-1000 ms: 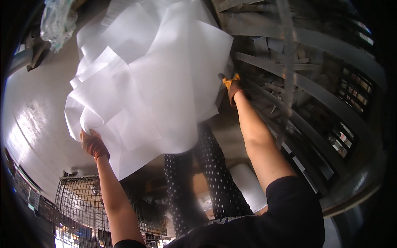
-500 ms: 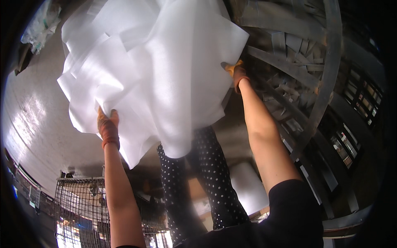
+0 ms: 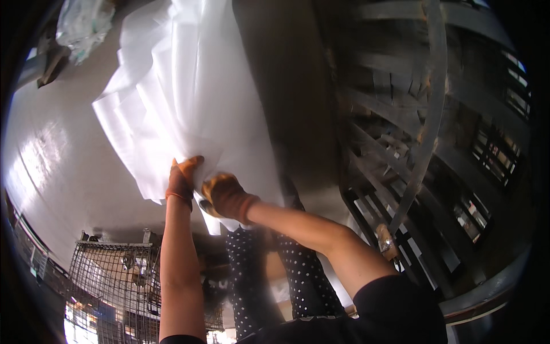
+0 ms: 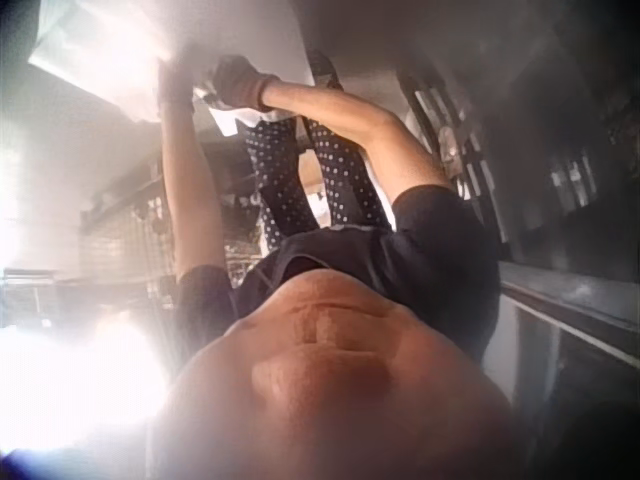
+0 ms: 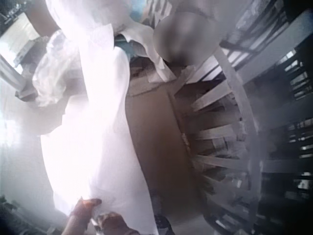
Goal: The person wraps a metal part in foam sheets, cuts the sheets with a utility knife, and uses a handheld air tool to blow off or clean a series of metal components on a workbench.
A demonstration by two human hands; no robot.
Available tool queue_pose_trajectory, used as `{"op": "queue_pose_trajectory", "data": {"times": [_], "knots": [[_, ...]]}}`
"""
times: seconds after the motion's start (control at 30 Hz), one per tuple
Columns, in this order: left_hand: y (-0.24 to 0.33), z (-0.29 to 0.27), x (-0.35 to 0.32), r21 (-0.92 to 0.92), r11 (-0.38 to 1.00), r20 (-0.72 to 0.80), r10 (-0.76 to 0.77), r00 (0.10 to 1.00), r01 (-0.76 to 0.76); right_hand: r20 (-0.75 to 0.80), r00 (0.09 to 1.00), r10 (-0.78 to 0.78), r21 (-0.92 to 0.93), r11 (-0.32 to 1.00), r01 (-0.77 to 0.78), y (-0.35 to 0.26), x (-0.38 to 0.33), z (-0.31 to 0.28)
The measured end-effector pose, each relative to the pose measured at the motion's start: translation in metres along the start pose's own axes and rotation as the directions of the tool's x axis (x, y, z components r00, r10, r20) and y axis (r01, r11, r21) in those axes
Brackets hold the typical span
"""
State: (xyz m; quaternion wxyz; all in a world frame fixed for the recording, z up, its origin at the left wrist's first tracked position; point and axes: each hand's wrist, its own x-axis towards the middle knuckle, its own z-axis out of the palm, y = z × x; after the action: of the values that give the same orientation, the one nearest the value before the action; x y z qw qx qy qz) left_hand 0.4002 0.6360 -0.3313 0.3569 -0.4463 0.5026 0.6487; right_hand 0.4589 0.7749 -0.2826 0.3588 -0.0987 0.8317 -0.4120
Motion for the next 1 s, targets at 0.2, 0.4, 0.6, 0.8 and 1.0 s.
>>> {"op": "queue_pose_trajectory", "data": {"times": [0.2,0.4,0.6,0.8,1.0], "knots": [[0.021,-0.031,-0.072,0.286,0.9,0.27,0.254,0.929,-0.329,-0.529,0.757,0.385,0.584,0.812,-0.005,0.007,-0.092,-0.085],[-0.054,-0.018,-0.116,-0.6,0.734,0.577,0.672,0.464,-0.318,-0.407,0.76,0.506,0.521,0.812,-0.262,0.008,-0.124,-0.137],[0.036,0.034,-0.264,-0.345,0.903,0.381,0.386,0.84,-0.258,-0.253,0.957,0.14,0.296,0.953,-0.061,-0.098,-0.13,-0.162],[-0.003,-0.134,-0.314,-0.31,0.929,-0.226,0.132,0.965,-0.2,0.11,0.831,-0.545,0.241,0.826,0.51,-0.283,-0.092,-0.17],[0.018,-0.31,-0.414,-0.564,0.638,-0.26,0.466,0.846,-0.525,0.414,0.614,-0.672,0.648,0.691,0.319,-0.486,-0.093,-0.147]]}}
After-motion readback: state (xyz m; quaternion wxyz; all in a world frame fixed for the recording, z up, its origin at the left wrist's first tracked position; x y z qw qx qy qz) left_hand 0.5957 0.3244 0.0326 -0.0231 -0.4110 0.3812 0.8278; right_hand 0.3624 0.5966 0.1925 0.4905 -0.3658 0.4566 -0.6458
